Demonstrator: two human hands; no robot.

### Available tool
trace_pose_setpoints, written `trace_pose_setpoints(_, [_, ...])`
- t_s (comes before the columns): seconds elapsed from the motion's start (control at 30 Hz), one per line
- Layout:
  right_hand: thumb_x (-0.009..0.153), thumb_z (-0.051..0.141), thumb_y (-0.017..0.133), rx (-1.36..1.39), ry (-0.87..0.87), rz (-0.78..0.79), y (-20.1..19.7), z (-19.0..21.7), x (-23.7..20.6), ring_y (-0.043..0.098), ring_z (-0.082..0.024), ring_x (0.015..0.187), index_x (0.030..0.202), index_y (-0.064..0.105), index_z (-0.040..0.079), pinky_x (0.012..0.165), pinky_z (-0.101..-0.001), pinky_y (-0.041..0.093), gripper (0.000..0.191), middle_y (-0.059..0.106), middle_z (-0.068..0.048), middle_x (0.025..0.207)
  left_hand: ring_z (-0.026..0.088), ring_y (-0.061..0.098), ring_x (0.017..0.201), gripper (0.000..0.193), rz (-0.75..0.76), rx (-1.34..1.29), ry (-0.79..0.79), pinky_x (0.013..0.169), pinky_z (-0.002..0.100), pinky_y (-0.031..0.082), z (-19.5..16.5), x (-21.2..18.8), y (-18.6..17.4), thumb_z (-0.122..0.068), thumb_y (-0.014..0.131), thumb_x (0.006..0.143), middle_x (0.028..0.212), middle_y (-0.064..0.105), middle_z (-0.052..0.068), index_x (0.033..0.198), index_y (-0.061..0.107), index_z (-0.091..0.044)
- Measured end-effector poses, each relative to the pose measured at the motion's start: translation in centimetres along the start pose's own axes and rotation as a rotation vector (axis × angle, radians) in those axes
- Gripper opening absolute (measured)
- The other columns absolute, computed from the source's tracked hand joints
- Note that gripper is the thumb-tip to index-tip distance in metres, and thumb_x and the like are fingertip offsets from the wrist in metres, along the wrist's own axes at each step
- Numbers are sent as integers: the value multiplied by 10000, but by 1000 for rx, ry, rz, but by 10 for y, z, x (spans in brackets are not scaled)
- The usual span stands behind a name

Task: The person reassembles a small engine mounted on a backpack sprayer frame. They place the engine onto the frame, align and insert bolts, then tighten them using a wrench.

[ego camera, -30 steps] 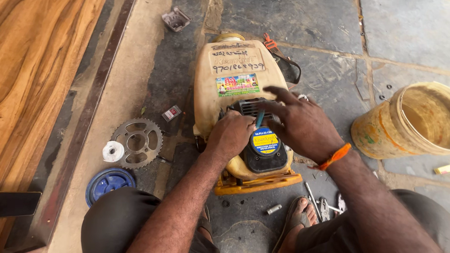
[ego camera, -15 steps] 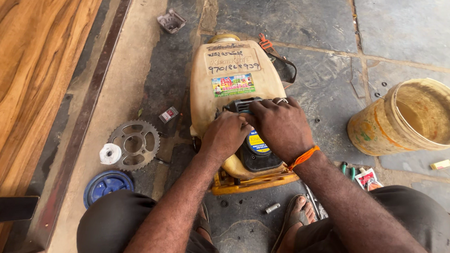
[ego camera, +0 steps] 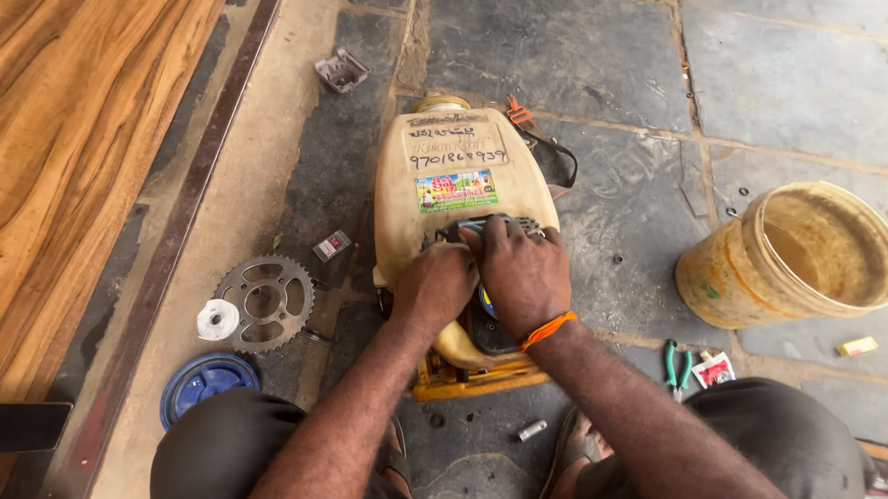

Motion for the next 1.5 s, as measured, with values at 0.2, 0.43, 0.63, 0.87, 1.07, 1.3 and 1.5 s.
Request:
trace_pose_setpoints(0.2, [981, 353, 555, 337, -265, -28, -35, -18, 0, 699, -394, 829, 1117, 666, 86, 736, -497, 544, 319, 725, -182, 944, 317, 720, 899, 329, -178, -5, 183, 810, 473, 571, -15, -12, -11, -346, 594, 1021, 910, 743, 141, 953, 737, -58])
trace_pose_setpoints(0.43, [1008, 411, 549, 236, -118, 331, -74, -50, -18, 720, -382, 814, 1113, 656, 96, 749, -518, 553, 349, 730, -169, 887, 271, 738, 870, 319, 31, -261, 247, 800, 441, 586, -52, -31, -2, -388, 547, 1059, 920, 752, 107, 1111, 752, -151])
trace_pose_setpoints(0.63, [977, 391, 558, 156, -152, 374, -73, -53, -41, 706, -409, 840, 1104, 671, 119, 735, -542, 544, 320, 740, -172, 878, 319, 715, 881, 227, -33, -227, 404, 799, 470, 568, -64, -54, 10, -287, 644, 987, 908, 759, 116, 1098, 755, -122])
trace_pose_setpoints(0.87, [991, 410, 554, 156, -67, 358, -55, -71, -48, 704, -409, 844, 1083, 666, 110, 723, -544, 542, 333, 732, -173, 868, 286, 724, 844, 222, 0, -115, 419, 824, 463, 568, -69, -40, 27, -287, 651, 977, 844, 740, 104, 1093, 743, -122])
trace_pose_setpoints(1.07, [990, 394, 565, 194, -92, 309, -49, -79, -46, 702, -404, 863, 1079, 667, 95, 726, -538, 541, 328, 728, -167, 891, 297, 718, 854, 222, -11, -130, 409, 822, 472, 565, -70, -34, 29, -285, 659, 986, 846, 737, 120, 1108, 744, -120])
trace_pose_setpoints(1.3, [945, 330, 583, 207, -229, 250, -60, -69, -43, 716, -386, 856, 1188, 698, 131, 709, -521, 557, 335, 746, -142, 933, 272, 717, 873, 206, 21, -128, 354, 829, 445, 573, -66, -36, 32, -292, 671, 982, 857, 733, 101, 1053, 737, -110])
trace_pose_setpoints(1.5, [1021, 445, 558, 1, 182, 546, -58, -67, -46, 732, -360, 820, 1565, 449, 191, 773, -494, 567, 610, 741, -162, 855, 274, 715, 932, 187, -67, -283, 361, 853, 447, 561, -63, -41, 27, -261, 725, 925, 923, 753, 71, 972, 723, -79])
Point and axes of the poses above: each hand's wrist, its own x-axis towards the middle knuckle, its own y-axis out of the palm, z = x × y, the point moved 5 cm from there along x, towards the middle knuckle
